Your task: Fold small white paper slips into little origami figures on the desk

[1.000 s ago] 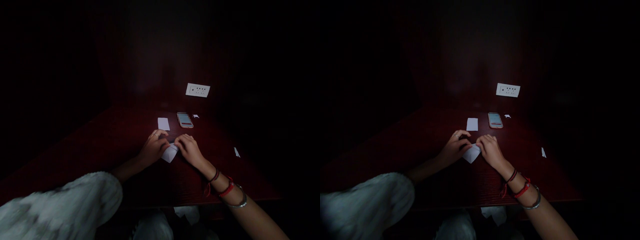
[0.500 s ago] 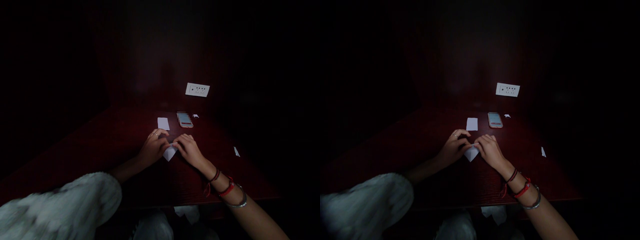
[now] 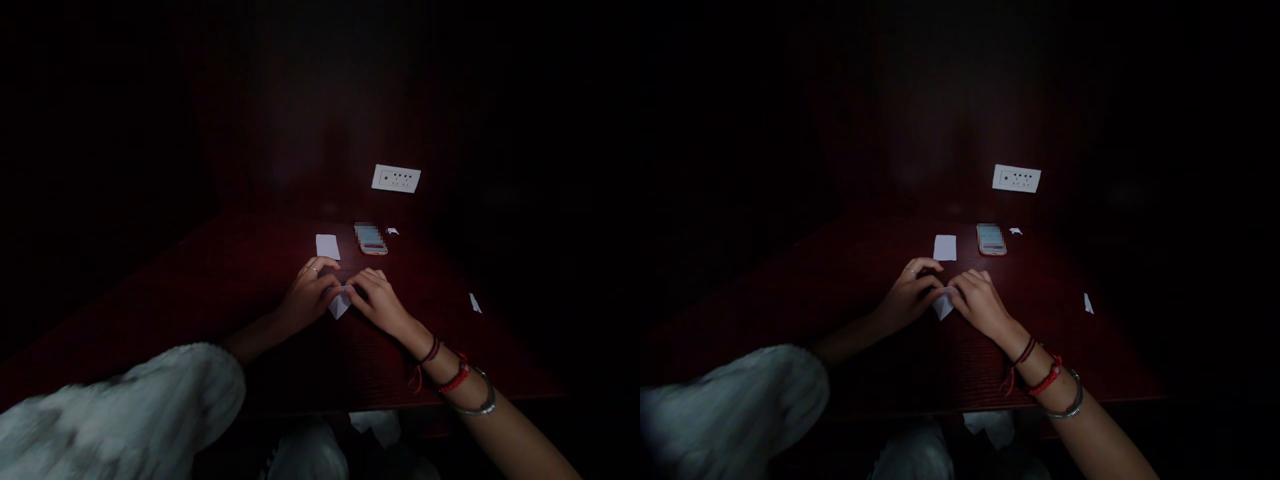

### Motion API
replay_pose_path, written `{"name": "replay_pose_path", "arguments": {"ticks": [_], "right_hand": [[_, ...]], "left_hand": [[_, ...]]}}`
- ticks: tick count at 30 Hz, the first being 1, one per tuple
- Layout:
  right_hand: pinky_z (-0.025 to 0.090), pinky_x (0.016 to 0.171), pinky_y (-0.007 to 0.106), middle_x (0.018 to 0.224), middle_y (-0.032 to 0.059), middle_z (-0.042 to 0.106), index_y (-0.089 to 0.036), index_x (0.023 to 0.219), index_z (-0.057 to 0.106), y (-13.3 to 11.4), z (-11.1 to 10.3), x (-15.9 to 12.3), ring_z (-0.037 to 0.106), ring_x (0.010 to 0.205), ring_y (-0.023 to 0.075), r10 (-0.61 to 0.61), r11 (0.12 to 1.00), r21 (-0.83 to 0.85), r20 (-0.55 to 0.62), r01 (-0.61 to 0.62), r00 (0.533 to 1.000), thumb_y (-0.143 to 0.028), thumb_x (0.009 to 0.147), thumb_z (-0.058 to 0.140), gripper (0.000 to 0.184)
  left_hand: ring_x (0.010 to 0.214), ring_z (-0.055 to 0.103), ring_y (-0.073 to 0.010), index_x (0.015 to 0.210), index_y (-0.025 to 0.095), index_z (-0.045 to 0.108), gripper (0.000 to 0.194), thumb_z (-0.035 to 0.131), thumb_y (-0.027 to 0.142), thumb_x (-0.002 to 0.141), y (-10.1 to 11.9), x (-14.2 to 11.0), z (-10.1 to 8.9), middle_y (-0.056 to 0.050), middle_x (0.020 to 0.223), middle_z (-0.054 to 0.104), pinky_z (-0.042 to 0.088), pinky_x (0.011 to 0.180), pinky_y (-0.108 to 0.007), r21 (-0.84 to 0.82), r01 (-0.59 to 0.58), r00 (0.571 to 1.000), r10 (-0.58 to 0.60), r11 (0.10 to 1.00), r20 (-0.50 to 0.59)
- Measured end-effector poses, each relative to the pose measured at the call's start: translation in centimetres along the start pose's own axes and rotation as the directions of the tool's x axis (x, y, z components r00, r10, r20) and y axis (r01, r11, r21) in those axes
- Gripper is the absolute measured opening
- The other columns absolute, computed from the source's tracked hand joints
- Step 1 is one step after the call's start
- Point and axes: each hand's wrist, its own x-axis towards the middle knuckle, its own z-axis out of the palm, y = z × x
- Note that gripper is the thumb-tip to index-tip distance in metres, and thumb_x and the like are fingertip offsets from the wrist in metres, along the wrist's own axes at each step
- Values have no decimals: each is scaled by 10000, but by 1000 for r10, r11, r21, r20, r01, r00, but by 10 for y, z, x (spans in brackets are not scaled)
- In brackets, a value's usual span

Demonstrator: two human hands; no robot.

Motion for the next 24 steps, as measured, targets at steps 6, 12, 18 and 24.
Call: {"name": "replay_pose_path", "arguments": {"ticks": [6, 12, 18, 24], "right_hand": [[271, 670, 266, 702, 14, 521, -169, 734, 496, -2, -2, 2, 436, 692, 134, 2, 1000, 2, 4, -2, 1000, -230, 782, 421, 108], [266, 663, 260, 686, 6, 506, -172, 723, 496, -1, -3, 3, 432, 694, 136, 17, 1000, 6, 1, -17, 1000, -213, 741, 465, 55], [266, 673, 268, 695, 8, 507, -174, 738, 492, 0, -5, 3, 427, 703, 143, 13, 1000, -2, -14, -13, 1000, -220, 725, 482, 49], [261, 692, 274, 682, 0, 522, -174, 729, 501, -2, -7, 3, 422, 704, 138, -16, 1000, 4, 30, 16, 999, -209, 738, 466, 50]], "left_hand": [[980, 385, -180, 757, 171, 529, 83, 458, 213, 768, 3, 0, -1, -34, 1005, 433, 326, 833, -347, 6, -5, 1000, 5, 1000, 14], [991, 377, -182, 756, 174, 518, 68, 464, 214, 760, 4, 0, -1, -31, 1001, 432, 324, 837, -348, 15, -12, 1000, 11, 1000, 25], [1021, 355, -190, 771, 185, 527, 68, 472, 222, 760, 4, 0, -3, -32, 1030, 419, 301, 861, -356, 56, -25, 1000, 25, 998, 12], [1042, 344, -183, 784, 181, 526, 72, 465, 216, 770, 6, 1, -5, -32, 1038, 420, 291, 871, -343, 92, -75, 997, 72, 993, 31]]}}
